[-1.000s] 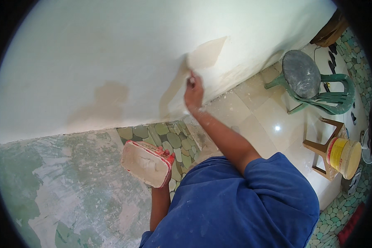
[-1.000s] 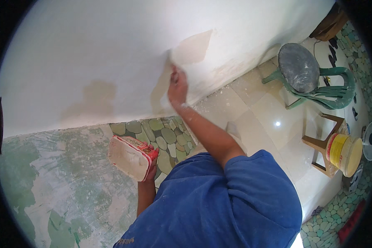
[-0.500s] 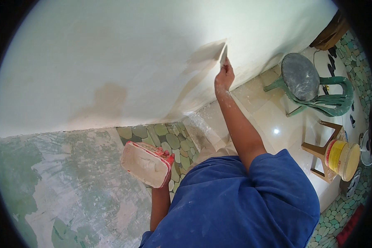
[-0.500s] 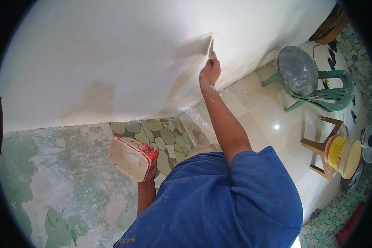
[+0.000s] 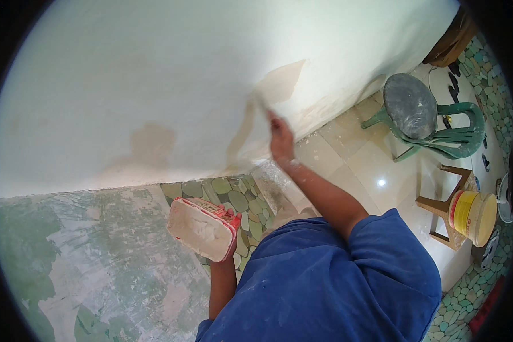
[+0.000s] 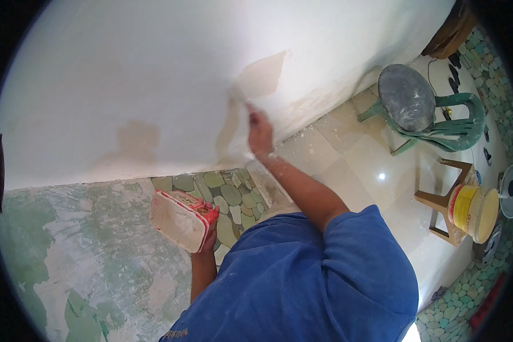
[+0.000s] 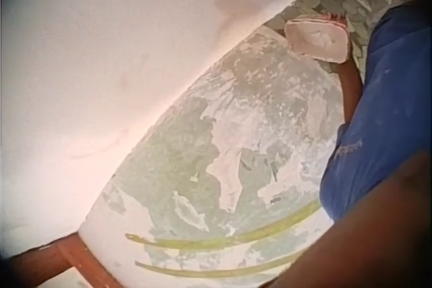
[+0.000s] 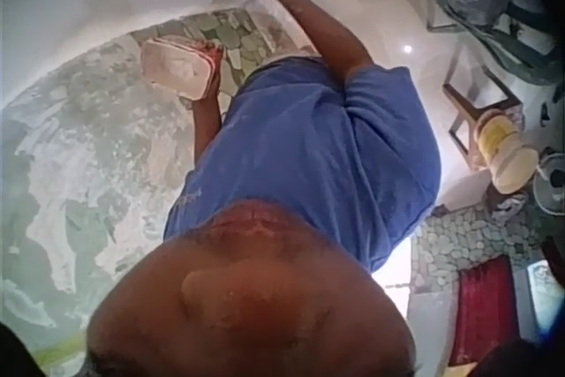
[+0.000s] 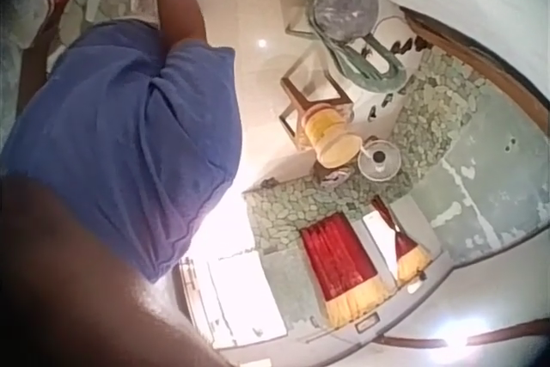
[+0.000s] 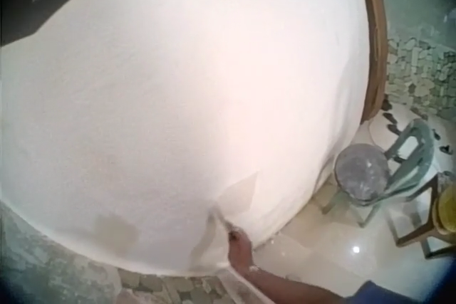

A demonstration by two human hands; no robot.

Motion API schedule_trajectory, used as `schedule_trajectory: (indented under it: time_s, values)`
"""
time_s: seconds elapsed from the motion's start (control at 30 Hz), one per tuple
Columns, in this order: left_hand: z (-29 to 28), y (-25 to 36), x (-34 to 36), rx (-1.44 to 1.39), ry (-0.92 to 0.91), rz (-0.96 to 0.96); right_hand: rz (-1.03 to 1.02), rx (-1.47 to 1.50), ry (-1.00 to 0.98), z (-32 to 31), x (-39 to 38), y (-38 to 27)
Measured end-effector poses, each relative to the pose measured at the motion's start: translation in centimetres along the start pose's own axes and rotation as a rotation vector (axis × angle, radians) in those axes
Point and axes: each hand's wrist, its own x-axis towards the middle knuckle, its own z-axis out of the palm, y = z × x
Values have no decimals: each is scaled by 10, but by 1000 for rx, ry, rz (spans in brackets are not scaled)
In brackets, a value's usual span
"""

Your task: The recorder applies putty to a wall using a spatula/putty knife.

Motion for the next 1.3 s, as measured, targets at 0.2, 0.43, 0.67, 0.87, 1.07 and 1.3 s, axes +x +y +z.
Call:
schedule_trajectory:
  time_s: [0.2, 0.43, 0.67, 0.87, 1.07, 1.3]
  values:
    - [-13, -4, -3, 46, 58, 20, 147, 269, 453, -31, 89, 35]
    - [-12, -7, 4, 8, 17, -12, 183, 243, 205, 51, 17, 26]
    - [1, -12, 10, 20, -18, -14, 84, 290, -324, 25, -38, -13]
    - [1, -14, 6, 93, -1, 9, 15, 53, 308, -30, 55, -7]
    - [-7, -17, 11, 262, 128, 24, -35, 89, 228, 37, 43, -14]
    - [22, -21, 18, 133, 43, 9, -48, 212, -318, 30, -39, -43]
